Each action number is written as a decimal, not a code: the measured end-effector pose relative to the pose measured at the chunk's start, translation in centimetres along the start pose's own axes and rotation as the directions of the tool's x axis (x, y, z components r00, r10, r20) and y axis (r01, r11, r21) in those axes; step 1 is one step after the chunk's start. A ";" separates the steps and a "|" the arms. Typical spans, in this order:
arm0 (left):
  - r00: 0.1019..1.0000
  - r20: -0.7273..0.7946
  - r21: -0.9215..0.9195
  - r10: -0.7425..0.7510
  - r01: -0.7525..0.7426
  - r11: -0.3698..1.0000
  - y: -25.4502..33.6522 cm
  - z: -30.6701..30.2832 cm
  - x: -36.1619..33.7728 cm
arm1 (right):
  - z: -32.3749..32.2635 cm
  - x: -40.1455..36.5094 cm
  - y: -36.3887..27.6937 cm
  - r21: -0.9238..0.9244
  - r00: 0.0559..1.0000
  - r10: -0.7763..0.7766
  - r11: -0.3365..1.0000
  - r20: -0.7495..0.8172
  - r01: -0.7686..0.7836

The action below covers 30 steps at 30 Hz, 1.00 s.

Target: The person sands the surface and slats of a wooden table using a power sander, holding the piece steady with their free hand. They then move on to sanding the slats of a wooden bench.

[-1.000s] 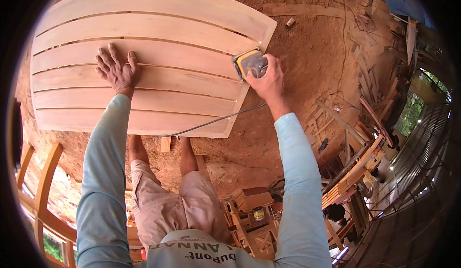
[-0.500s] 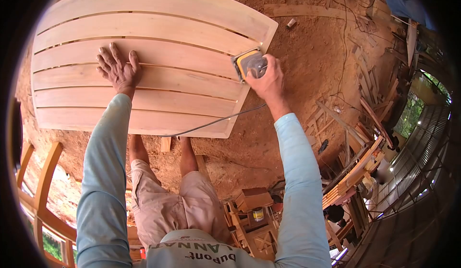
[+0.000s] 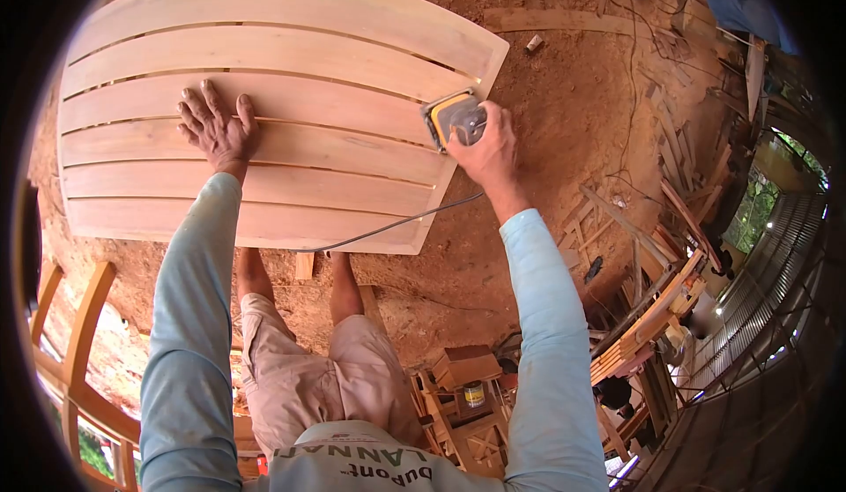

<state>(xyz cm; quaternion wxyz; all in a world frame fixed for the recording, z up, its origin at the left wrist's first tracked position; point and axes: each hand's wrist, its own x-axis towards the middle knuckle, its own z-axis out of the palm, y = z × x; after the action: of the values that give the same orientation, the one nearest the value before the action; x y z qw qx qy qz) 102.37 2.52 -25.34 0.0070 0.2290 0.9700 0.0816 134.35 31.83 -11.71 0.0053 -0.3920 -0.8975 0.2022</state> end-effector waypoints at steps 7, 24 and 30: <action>1.000 -0.005 0.007 -0.006 0.006 1.000 0.0 0.0 0.0 | -0.1 0.9 1.8 -0.012 0.998 0.044 0.999 -0.043 -0.044; 1.000 -0.023 -0.025 0.005 -0.005 1.000 0.1 -0.1 0.0 | -0.1 2.0 1.4 -0.021 0.996 0.071 0.997 -0.056 -0.072; 1.000 -0.025 -0.032 0.004 -0.005 0.999 0.3 -0.3 0.0 | -0.2 0.6 1.2 0.024 0.999 0.032 0.999 -0.037 -0.031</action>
<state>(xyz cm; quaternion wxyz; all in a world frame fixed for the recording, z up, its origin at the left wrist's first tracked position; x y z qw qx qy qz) 102.47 2.69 -25.01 -0.0016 0.2300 0.9680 0.1001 134.86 33.04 -12.08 0.0235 -0.4098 -0.8885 0.2052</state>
